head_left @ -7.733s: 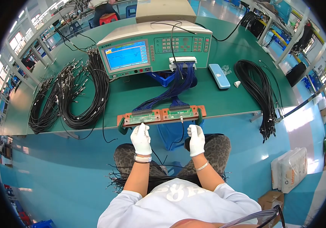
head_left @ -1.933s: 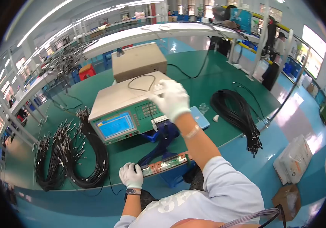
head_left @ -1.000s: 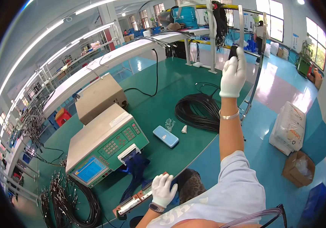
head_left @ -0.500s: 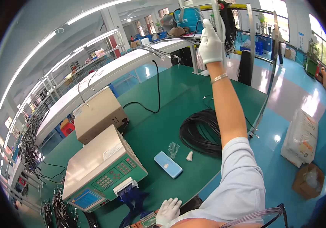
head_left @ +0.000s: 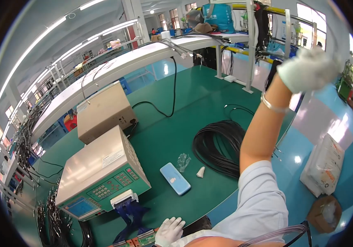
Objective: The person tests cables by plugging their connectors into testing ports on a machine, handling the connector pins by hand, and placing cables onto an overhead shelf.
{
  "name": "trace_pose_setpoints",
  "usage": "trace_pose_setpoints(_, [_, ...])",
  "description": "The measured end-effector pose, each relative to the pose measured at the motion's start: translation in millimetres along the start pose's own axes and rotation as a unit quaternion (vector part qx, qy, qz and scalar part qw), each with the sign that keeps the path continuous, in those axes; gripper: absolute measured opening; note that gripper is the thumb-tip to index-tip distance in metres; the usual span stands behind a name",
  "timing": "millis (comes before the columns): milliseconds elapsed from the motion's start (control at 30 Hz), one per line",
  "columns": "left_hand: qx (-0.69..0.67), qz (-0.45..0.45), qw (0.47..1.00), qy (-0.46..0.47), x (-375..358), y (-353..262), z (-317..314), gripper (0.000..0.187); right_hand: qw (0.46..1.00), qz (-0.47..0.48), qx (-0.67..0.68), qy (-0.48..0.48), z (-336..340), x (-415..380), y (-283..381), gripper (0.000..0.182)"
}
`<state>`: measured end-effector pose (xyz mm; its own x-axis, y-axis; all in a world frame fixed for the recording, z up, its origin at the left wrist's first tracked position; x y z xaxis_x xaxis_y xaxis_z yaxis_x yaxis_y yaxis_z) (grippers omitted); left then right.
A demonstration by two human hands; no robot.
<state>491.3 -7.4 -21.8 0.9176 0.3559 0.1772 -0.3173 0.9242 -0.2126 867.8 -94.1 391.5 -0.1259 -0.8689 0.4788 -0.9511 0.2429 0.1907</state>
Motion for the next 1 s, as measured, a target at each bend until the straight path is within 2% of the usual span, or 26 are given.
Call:
trace_pose_setpoints(33, [-0.002, -0.008, 1.0, -0.004, 1, -2, 2, 0.04, 1.0, 0.008, 0.001, -0.004, 18, 18, 5, 0.021])
trace_pose_setpoints(67, [0.005, -0.005, 1.0, -0.031, 0, -2, 8, 0.039, 0.988, -0.088, 0.1, -0.072, 43, 33, -3, 0.019])
trace_pose_setpoints(100, [0.01, -0.002, 0.998, -0.057, -2, -3, 14, 0.039, 0.954, -0.181, 0.198, -0.137, 66, 44, -12, 0.019])
trace_pose_setpoints(133, [0.016, 0.002, 0.996, -0.084, -3, -3, 19, 0.039, 0.896, -0.27, 0.293, -0.196, 84, 50, -22, 0.019])
trace_pose_setpoints(167, [0.022, 0.007, 0.994, -0.11, -3, -3, 23, 0.038, 0.876, -0.267, 0.357, -0.182, 100, 54, -29, 0.011])
trace_pose_setpoints(233, [0.022, -0.004, 0.995, -0.1, 0, -2, 20, 0.039, 0.812, -0.233, 0.526, -0.099, 134, 58, -59, 0.006])
trace_pose_setpoints(267, [0.024, -0.009, 0.996, -0.088, 2, -2, 18, 0.039, 0.812, -0.229, 0.527, -0.101, 138, 62, -57, 0.006])
trace_pose_setpoints(300, [0.027, -0.013, 0.997, -0.076, 3, -1, 18, 0.04, 0.793, -0.282, 0.479, -0.251, 152, 54, -65, 0.007])
trace_pose_setpoints(333, [0.031, -0.017, 0.997, -0.065, 5, -1, 17, 0.04, 0.75, -0.328, 0.418, -0.394, 162, 40, -69, 0.007])
trace_pose_setpoints(400, [0.038, -0.023, 0.998, -0.043, 10, 3, 15, 0.041, 0.863, -0.241, 0.361, -0.258, 139, 53, -34, 0.008])
trace_pose_setpoints(500, [0.052, -0.036, 0.998, -0.013, 23, 16, 12, 0.043, 0.882, -0.283, 0.299, -0.23, 109, 35, -24, 0.008])
trace_pose_setpoints(533, [0.056, -0.037, 0.998, -0.002, 27, 22, 10, 0.044, 0.875, -0.331, 0.249, -0.251, 96, 27, -19, 0.019])
trace_pose_setpoints(567, [0.06, -0.037, 0.998, 0.008, 31, 28, 6, 0.044, 0.884, -0.359, 0.193, -0.229, 82, 9, -32, 0.022])
trace_pose_setpoints(633, [0.066, -0.031, 0.997, 0.029, 37, 38, 3, 0.045, 0.949, -0.271, 0.103, -0.127, 29, -35, -91, 0.015])
trace_pose_setpoints(667, [0.07, -0.027, 0.996, 0.038, 41, 44, 1, 0.046, 0.99, -0.139, -0.036, 0.014, -13, -54, -86, 0.009])
trace_pose_setpoints(700, [0.073, -0.023, 0.996, 0.048, 44, 50, 0, 0.047, 0.912, 0.013, -0.365, 0.185, -57, -70, -36, 0.004])
trace_pose_setpoints(733, [0.077, -0.018, 0.995, 0.059, 46, 55, -1, 0.047, 0.964, -0.165, -0.02, 0.207, -101, -124, -83, 0.017])
trace_pose_setpoints(767, [0.081, -0.011, 0.994, 0.071, 48, 60, -2, 0.048, 0.909, -0.187, -0.105, 0.358, -132, -155, -78, 0.025])
trace_pose_setpoints(800, [0.082, -0.005, 0.993, 0.084, 48, 64, -4, 0.048, 0.823, -0.198, -0.185, 0.499, -154, -191, -73, 0.034])
trace_pose_setpoints(833, [0.08, 0.0, 0.992, 0.095, 51, 66, -8, 0.049, 0.744, -0.288, -0.21, 0.565, -165, -233, -93, 0.041])
trace_pose_setpoints(867, [0.075, 0.004, 0.991, 0.108, 52, 66, -13, 0.049, 0.742, -0.286, -0.208, 0.57, -166, -243, -89, 0.041])
trace_pose_setpoints(1000, [0.058, 0.015, 0.983, 0.175, 42, 65, -29, 0.052, 0.717, -0.119, -0.287, 0.624, -152, -272, -70, 0.048])
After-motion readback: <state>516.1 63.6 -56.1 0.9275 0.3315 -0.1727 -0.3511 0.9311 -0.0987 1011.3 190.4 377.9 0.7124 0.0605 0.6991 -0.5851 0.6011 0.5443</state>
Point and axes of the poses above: each hand's wrist, its own x-axis towards the middle knuckle, its own z-axis out of the back of the hand, y = z × x, the point moved 6 cm from there along x, towards the middle knuckle, and after that the axes turned 1 degree about x, right-handed, at the moved point
